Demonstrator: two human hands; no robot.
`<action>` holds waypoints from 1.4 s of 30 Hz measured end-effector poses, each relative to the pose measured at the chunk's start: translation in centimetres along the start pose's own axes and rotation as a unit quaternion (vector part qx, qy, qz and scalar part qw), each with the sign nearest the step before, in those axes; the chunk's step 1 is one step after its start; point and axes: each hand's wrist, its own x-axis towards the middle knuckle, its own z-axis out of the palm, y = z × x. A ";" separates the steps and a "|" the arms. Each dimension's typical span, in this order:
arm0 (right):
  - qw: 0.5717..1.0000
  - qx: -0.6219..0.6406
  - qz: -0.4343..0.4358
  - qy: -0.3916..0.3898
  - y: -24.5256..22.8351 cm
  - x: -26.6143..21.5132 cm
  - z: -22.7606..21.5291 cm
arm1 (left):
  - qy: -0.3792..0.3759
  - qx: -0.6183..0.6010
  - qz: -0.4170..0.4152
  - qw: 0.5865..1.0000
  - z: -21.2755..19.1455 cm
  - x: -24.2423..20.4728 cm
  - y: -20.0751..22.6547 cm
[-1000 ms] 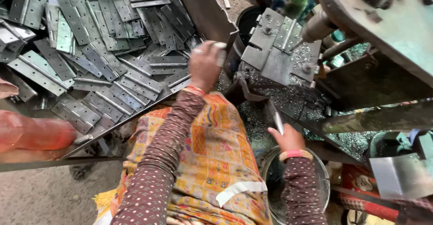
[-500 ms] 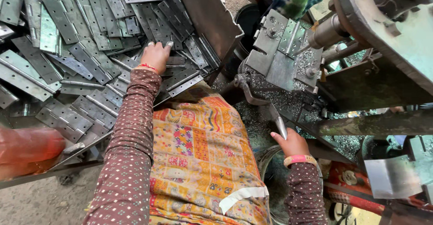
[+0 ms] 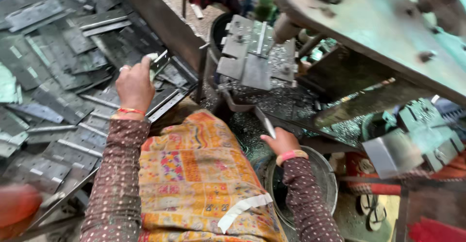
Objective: The person operates a metalworking machine, likely a drill press, by placing metal plates into the machine and using a lever to activate the mechanism. They repeatedly pick up metal plates from a pile, position them under the press, and then remove them after processing.
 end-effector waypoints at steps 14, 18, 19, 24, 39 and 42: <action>0.998 -0.022 -0.005 -0.050 -2.0 0.6 -1.5 | 0.010 -0.152 0.094 0.984 3.1 3.0 23.3; 0.999 -0.026 -0.017 -0.027 -2.0 0.6 -1.4 | -0.014 -0.242 -0.008 0.970 4.3 4.1 22.3; 0.999 -0.026 -0.015 -0.026 -2.1 0.5 -1.4 | -0.033 -0.276 -0.048 0.959 4.0 4.5 22.2; 0.998 -0.014 -0.005 -0.053 -2.3 0.2 -1.9 | -0.066 -0.073 0.014 0.995 0.1 5.0 21.9; 0.996 -0.035 0.015 -0.077 -3.8 0.9 -5.1 | -0.203 -0.045 0.072 0.975 5.8 3.5 26.8; 0.999 0.004 0.006 -0.049 -1.4 0.6 0.2 | -0.217 -0.044 0.072 0.973 6.3 4.6 26.6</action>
